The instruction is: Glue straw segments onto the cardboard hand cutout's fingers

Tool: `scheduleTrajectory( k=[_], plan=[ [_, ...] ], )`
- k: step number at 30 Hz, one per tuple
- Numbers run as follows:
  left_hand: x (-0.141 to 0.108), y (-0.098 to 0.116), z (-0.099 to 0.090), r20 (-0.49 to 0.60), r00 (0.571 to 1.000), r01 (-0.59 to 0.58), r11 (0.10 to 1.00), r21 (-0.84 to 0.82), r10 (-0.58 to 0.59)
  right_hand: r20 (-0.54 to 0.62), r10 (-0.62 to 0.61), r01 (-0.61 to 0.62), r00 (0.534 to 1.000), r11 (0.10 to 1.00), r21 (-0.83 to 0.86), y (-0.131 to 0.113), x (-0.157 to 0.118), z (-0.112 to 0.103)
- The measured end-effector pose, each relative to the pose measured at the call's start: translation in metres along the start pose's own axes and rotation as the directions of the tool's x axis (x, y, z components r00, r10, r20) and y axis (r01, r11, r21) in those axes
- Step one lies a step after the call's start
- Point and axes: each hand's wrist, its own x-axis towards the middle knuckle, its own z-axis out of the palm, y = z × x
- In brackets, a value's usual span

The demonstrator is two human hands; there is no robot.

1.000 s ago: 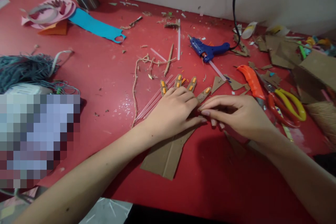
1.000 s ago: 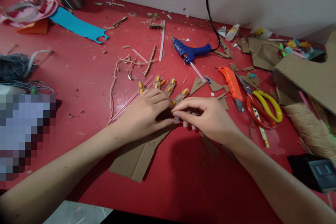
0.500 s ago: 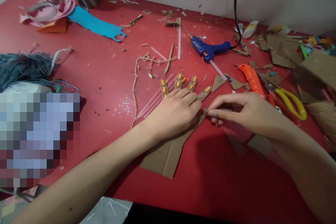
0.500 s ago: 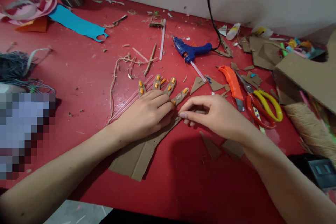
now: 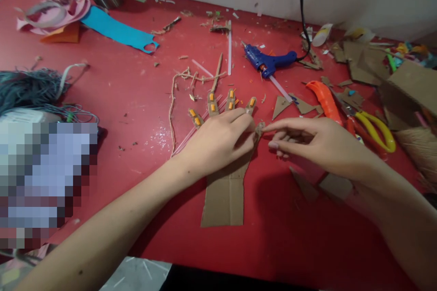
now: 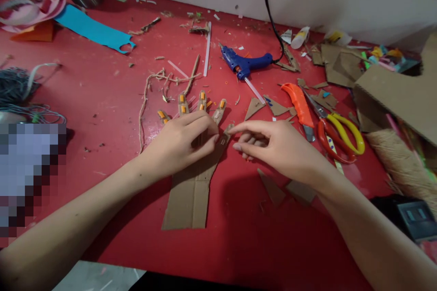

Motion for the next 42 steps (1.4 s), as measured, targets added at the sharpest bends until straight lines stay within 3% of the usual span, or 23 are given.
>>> scheduleTrajectory(
  k=[4, 9, 14, 19, 34, 38, 42],
  plan=[
    [0.001, 0.0, -0.004, 0.006, 0.997, 0.076, 0.983, -0.17, -0.076, -0.004, -0.06, 0.059, 0.998, 0.992, -0.114, 0.006, 0.004, 0.006],
    [0.003, 0.003, -0.007, 0.025, 0.982, 0.185, 0.919, -0.349, -0.188, -0.019, -0.111, 0.108, 0.994, 0.988, -0.106, 0.005, 0.007, 0.017],
    [0.005, 0.006, -0.009, 0.106, 0.963, 0.259, 0.742, -0.619, -0.248, -0.056, -0.143, 0.136, 0.988, 0.983, -0.121, 0.004, 0.009, 0.024],
    [0.006, 0.006, -0.018, 0.219, 0.946, 0.323, 0.628, -0.708, -0.24, -0.078, -0.194, 0.171, 0.978, 0.957, -0.235, 0.003, 0.01, 0.027],
    [0.008, -0.002, -0.029, 0.074, 0.943, 0.299, 0.731, -0.614, -0.324, -0.051, -0.32, 0.278, 0.946, 0.882, -0.38, 0.006, 0.007, 0.03],
    [0.007, -0.001, -0.025, 0.079, 0.952, 0.284, 0.764, -0.58, -0.295, -0.079, -0.276, 0.244, 0.958, 0.928, -0.283, 0.0, 0.004, 0.029],
    [0.005, 0.001, -0.023, 0.033, 0.965, 0.236, 0.809, -0.538, -0.26, -0.175, -0.132, 0.132, 0.976, 0.991, -0.012, -0.006, 0.003, 0.024]
  ],
)
